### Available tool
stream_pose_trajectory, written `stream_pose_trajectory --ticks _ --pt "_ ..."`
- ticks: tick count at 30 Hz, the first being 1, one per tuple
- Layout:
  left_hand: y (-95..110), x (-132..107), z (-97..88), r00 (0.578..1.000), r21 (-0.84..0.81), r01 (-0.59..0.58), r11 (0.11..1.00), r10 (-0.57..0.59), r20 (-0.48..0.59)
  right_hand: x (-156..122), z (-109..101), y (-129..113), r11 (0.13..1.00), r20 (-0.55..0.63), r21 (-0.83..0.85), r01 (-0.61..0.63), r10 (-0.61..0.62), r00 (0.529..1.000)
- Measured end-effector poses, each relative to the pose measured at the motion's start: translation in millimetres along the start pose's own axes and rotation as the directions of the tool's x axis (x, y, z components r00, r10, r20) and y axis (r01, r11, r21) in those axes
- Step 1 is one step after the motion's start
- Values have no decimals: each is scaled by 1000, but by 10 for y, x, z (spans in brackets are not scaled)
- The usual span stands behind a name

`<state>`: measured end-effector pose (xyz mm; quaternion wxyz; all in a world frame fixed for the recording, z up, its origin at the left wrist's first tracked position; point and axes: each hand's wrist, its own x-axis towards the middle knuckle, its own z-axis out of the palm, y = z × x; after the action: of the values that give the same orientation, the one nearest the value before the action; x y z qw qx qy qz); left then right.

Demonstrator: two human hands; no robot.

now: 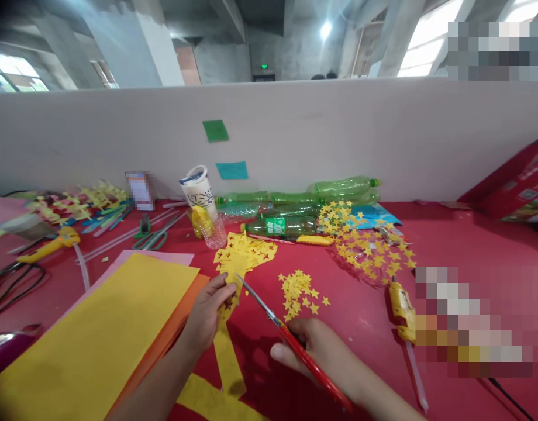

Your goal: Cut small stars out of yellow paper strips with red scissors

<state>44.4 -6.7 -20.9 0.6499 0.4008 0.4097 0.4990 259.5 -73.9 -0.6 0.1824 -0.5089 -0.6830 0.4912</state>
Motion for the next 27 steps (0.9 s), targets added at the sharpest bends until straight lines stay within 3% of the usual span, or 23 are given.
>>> stream_pose_trajectory --ticks 3,7,22,27 --pt "-3 -13 5 1000 -26 10 1000 -9 21 -11 -6 -47 993 52 120 9 -16 999" --pt "-8 -17 6 999 -57 -3 998 5 40 -32 -27 -129 988 91 156 -14 0 996" --pt "33 -18 32 998 87 -67 994 66 13 -55 27 -75 992 56 120 -27 20 998" --pt "47 -30 23 999 111 -44 993 44 9 -66 5 -207 986 113 106 -125 113 987"
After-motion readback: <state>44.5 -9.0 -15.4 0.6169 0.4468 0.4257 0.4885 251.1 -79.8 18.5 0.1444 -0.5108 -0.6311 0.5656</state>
